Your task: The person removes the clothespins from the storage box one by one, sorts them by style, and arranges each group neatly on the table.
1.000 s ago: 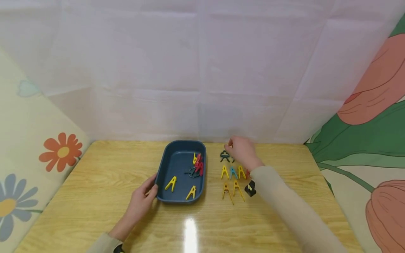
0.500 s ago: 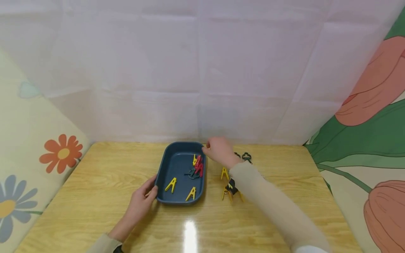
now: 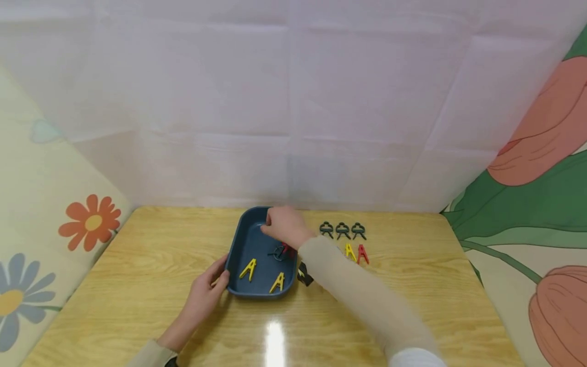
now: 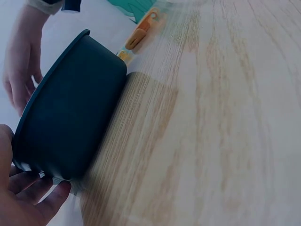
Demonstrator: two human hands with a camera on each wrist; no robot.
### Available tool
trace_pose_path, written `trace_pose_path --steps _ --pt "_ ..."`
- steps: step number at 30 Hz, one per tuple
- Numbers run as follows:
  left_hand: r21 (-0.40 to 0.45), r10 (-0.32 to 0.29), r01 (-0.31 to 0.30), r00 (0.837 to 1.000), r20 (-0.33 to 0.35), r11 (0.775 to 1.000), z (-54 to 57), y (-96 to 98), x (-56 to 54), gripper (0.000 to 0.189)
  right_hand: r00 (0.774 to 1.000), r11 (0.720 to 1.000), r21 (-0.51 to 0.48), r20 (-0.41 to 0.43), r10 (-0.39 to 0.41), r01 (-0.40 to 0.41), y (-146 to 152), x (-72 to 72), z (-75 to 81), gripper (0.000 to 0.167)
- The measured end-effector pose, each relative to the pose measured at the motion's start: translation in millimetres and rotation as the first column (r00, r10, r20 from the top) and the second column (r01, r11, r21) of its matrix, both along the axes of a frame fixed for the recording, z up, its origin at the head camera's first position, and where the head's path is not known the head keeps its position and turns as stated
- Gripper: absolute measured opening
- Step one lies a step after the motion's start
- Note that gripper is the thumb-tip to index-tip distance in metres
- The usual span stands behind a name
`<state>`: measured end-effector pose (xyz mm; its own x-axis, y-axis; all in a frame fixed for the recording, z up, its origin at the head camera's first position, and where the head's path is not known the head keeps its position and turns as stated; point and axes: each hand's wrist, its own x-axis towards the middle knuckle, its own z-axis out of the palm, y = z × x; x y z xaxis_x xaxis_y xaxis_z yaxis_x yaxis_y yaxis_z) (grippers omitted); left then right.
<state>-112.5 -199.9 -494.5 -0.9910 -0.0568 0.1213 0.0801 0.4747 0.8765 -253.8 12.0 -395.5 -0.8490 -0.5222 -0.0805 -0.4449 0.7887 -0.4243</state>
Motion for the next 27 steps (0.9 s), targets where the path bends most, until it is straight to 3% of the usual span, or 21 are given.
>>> trace_pose_path --steps 4,11,17,27 --pt "0.006 -0.003 0.003 1.0 0.004 1.0 0.2 -0.3 0.8 0.046 0.999 0.999 0.038 0.052 -0.005 0.003 -20 5.4 -10.2 0.019" --pt "0.012 -0.004 0.004 1.0 0.003 1.0 0.9 -0.8 1.8 0.046 0.997 0.992 0.122 0.066 0.029 -0.037 -45 8.4 -19.8 0.022" --pt "0.016 -0.002 0.002 1.0 0.002 1.0 1.2 1.0 3.0 0.047 0.985 0.984 0.153 0.154 0.073 -0.096 -51 8.8 -25.3 0.023" --pt "0.005 0.007 -0.007 1.0 -0.014 1.0 3.6 0.0 2.7 0.046 0.974 0.947 0.306 0.225 0.03 -0.1 -52 13.7 -21.8 0.038"
